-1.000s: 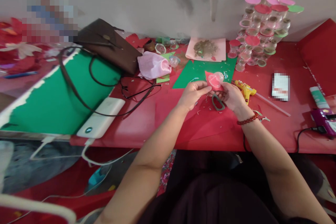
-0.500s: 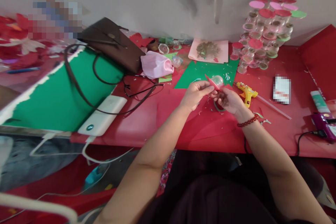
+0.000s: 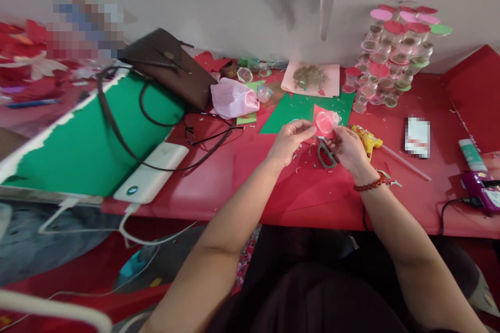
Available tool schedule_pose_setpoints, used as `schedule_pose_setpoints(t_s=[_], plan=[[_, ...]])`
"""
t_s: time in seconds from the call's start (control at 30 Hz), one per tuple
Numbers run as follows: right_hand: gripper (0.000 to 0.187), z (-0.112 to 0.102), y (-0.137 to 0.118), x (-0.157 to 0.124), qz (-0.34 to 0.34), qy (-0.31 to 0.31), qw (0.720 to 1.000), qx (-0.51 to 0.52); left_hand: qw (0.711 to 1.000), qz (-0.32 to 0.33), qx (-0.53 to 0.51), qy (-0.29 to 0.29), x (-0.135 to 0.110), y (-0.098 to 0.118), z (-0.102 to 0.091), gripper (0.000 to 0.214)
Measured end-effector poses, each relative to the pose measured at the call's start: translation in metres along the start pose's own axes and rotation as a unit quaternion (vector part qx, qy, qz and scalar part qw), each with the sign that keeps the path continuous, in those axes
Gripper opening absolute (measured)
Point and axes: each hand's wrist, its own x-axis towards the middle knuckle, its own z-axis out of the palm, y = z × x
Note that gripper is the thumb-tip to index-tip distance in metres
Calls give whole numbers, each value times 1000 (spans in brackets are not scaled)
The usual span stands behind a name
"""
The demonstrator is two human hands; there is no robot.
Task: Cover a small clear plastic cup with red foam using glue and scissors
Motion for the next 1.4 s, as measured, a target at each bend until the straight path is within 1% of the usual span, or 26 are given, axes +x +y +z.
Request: schedule_pose_setpoints(t_s=[0.07, 0.17, 0.2, 0.27, 0.37, 0.47, 0.53, 0.6, 0.63, 0.67, 0.7, 0.73, 0.8, 0.83, 0.87, 0.9, 0.93, 1.0, 1.03, 1.13, 1.2, 1.3, 1.4], plan=[[30, 2, 1, -5, -74, -6, 996, -38, 1000, -7, -26, -1, 1, -1, 0, 48], [32, 4, 5, -11, -159, 0, 979, -127, 998, -36, -59, -11, 1, -3, 1, 71], [32, 5, 7, -12, -180, 5, 971, -160, 997, -41, -66, -6, 1, -4, 1, 75], [31, 5, 10, -15, -211, 9, 953, -216, 996, -47, -78, 9, 1, -4, 2, 75], [28, 6, 14, -16, -227, -13, 940, -252, 994, -57, -97, 17, 1, -4, 3, 63], [25, 8, 18, -15, -222, -48, 944, -239, 992, -62, -111, 14, 3, -3, 1, 54], [23, 8, 19, -14, -216, -63, 942, -248, 992, -58, -116, 11, 4, -3, -1, 51], [21, 7, 16, -14, -215, -61, 927, -303, 992, -52, -118, 11, 5, -3, -4, 47], [21, 6, 12, -15, -216, -54, 909, -352, 991, -47, -122, 15, 6, -2, -5, 46], [21, 5, 8, -17, -217, -43, 883, -413, 991, -40, -127, 24, 7, -1, -6, 44], [19, 4, 3, -19, -215, -33, 847, -485, 990, -33, -134, 37, 8, 1, -7, 42], [16, 3, -3, -22, -211, -25, 802, -558, 988, -25, -143, 51, 9, 2, -8, 41], [13, 2, -13, -29, -195, -20, 703, -683, 984, -15, -160, 79, 11, 6, -10, 38], [19, 2, -16, -33, -182, -23, 662, -727, 982, -14, -166, 91, 12, 8, -11, 37], [27, 3, -18, -36, -166, -28, 630, -758, 980, -17, -169, 102, 13, 9, -12, 35], [33, 4, -20, -39, -149, -35, 608, -779, 979, -20, -170, 112, 14, 9, -13, 33], [36, 5, -20, -41, -132, -43, 596, -791, 977, -24, -170, 123, 14, 9, -14, 32], [37, 8, -18, -44, -109, -61, 587, -800, 975, -25, -170, 145, 16, 9, -17, 31], [37, 9, -17, -45, -108, -63, 583, -802, 973, -22, -171, 155, 16, 8, -18, 31], [37, 9, -14, -44, -140, -34, 570, -809, 966, -8, -179, 188, 19, 7, -25, 33], [40, 8, -12, -43, -149, -15, 565, -811, 960, -1, -184, 211, 21, 8, -29, 32], [42, 7, -8, -39, -138, -24, 571, -809, 955, 7, -192, 226, 22, 9, -33, 31], [40, 6, -5, -35, -146, -28, 581, -800, 956, 8, -196, 218, 22, 8, -33, 33]])
